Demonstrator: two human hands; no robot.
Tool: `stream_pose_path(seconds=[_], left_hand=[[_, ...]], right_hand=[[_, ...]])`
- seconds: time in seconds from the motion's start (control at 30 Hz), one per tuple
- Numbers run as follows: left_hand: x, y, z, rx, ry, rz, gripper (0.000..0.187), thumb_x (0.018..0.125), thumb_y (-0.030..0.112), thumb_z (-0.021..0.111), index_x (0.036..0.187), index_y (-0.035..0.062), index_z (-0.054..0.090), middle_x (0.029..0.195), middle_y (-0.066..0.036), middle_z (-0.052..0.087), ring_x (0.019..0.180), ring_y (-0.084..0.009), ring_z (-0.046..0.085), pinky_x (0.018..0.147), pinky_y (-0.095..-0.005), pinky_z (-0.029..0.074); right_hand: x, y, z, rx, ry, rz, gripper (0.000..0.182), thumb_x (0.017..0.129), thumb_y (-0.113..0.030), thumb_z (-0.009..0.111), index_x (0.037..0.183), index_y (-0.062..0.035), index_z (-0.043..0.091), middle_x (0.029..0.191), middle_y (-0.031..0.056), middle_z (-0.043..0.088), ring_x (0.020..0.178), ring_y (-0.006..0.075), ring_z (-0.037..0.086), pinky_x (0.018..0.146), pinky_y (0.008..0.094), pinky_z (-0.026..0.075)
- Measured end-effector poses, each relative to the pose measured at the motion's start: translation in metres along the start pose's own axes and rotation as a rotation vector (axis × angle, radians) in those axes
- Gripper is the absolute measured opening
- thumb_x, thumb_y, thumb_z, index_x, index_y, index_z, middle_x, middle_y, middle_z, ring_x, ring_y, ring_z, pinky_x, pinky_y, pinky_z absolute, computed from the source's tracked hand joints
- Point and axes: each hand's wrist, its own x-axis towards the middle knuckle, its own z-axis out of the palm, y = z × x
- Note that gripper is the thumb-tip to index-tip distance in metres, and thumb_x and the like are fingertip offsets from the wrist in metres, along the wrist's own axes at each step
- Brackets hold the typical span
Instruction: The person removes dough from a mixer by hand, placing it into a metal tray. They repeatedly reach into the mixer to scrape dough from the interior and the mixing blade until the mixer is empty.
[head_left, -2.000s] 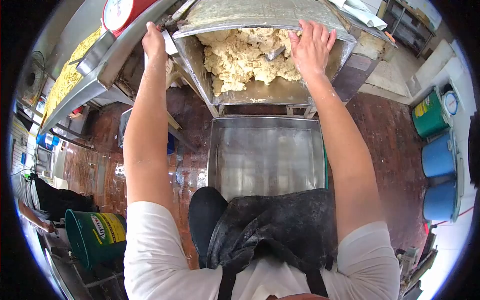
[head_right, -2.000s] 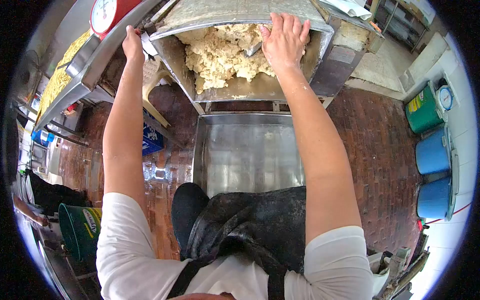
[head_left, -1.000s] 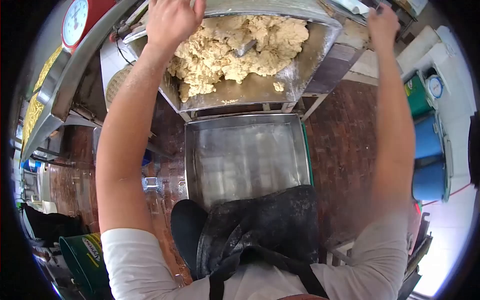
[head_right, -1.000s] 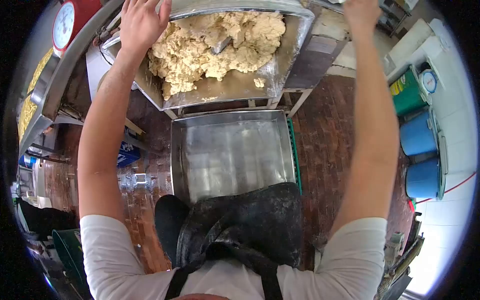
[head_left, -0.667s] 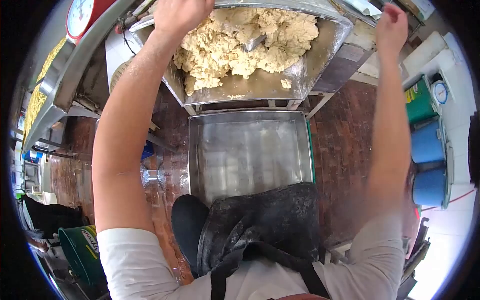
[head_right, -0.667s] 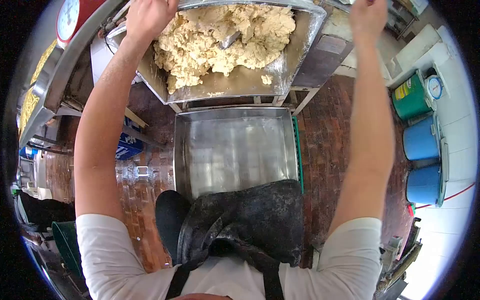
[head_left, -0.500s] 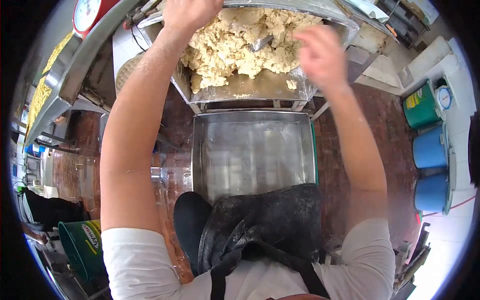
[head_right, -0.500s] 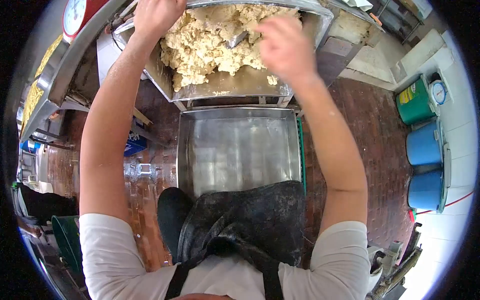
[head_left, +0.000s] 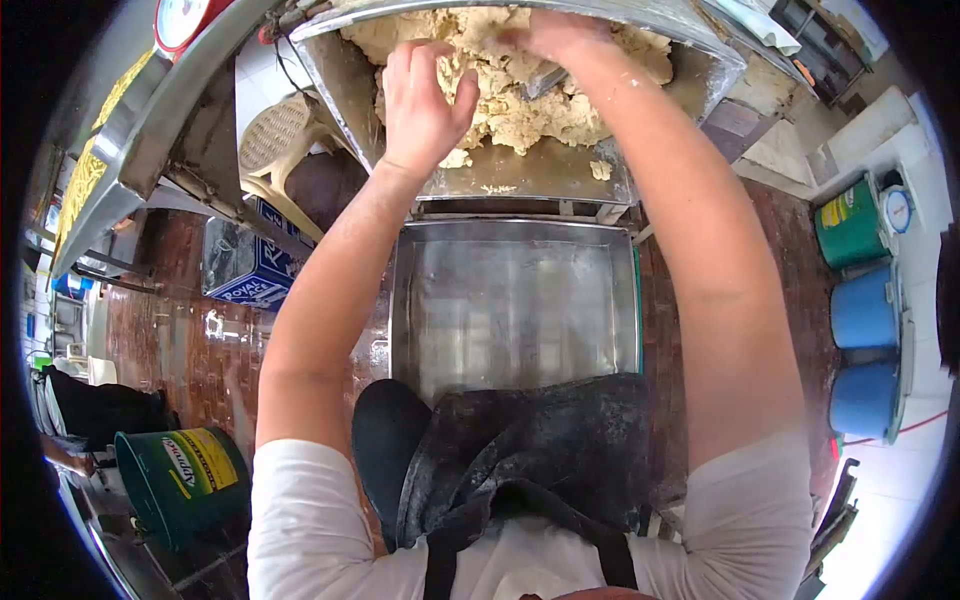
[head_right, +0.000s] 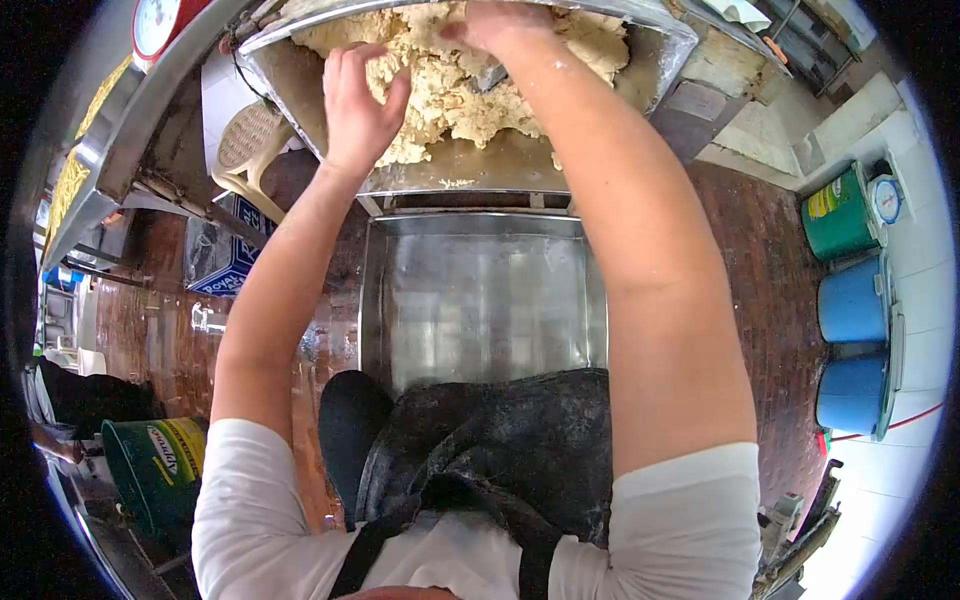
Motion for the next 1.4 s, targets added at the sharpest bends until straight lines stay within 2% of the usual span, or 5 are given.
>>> stream_pose_path(seconds=[0.27, 0.77, 1.17, 1.23, 1.4], left_hand=[[0.011, -0.060, 0.055, 0.265, -0.204, -0.255, 0.119, 0.078, 0.039, 0.086, 0.167, 0.0168, 0.009, 0.167, -0.027, 0.012, 0.153, -0.0513, 0.014, 0.119, -0.0623, 0.029], [0.049, -0.108, 0.022, 0.125, -0.303, -0.102, 0.072, 0.093, 0.030, 0.072, 0.154, 0.0039, 0.042, 0.155, -0.027, 0.041, 0.145, -0.0422, 0.038, 0.120, -0.0491, 0.031], [0.022, -0.076, 0.001, 0.314, -0.328, -0.164, 0.098, 0.083, 0.051, 0.081, 0.151, -0.0032, 0.037, 0.143, -0.027, 0.052, 0.135, -0.0437, 0.048, 0.116, -0.0542, 0.034], [0.061, -0.039, -0.029, 0.261, -0.764, -0.527, 0.100, 0.082, 0.052, 0.080, 0.155, 0.0003, 0.034, 0.152, -0.027, 0.044, 0.141, -0.0444, 0.041, 0.119, -0.0558, 0.030], [0.035, -0.077, 0.029, 0.399, -0.449, -0.311, 0.103, 0.078, 0.056, 0.082, 0.155, 0.0051, 0.037, 0.160, -0.025, 0.038, 0.150, -0.0420, 0.032, 0.122, -0.0556, 0.026]], right_hand=[[0.019, -0.003, 0.005, -0.110, -0.080, 0.054, 0.108, 0.086, -0.058, 0.074, 0.165, -0.0080, 0.020, 0.172, 0.0182, 0.015, 0.158, 0.0387, 0.014, 0.129, 0.0500, 0.017], [-0.003, -0.033, -0.006, -0.142, -0.217, 0.308, 0.106, 0.091, -0.051, 0.073, 0.165, -0.0041, 0.014, 0.172, 0.0206, 0.014, 0.158, 0.0377, 0.017, 0.129, 0.0460, 0.020], [-0.040, -0.023, 0.009, -0.137, 0.055, 0.101, 0.093, 0.092, -0.050, 0.072, 0.158, 0.0025, 0.033, 0.160, 0.0254, 0.039, 0.150, 0.0437, 0.033, 0.123, 0.0501, 0.031], [-0.031, -0.016, 0.005, -0.129, 0.053, 0.068, 0.095, 0.093, -0.059, 0.067, 0.157, 0.0030, 0.034, 0.161, 0.0258, 0.037, 0.151, 0.0431, 0.032, 0.124, 0.0499, 0.030], [0.020, -0.002, 0.013, 0.022, -0.213, 0.088, 0.107, 0.090, -0.080, 0.052, 0.163, -0.0058, 0.028, 0.169, 0.0224, 0.023, 0.156, 0.0397, 0.022, 0.128, 0.0494, 0.020]])
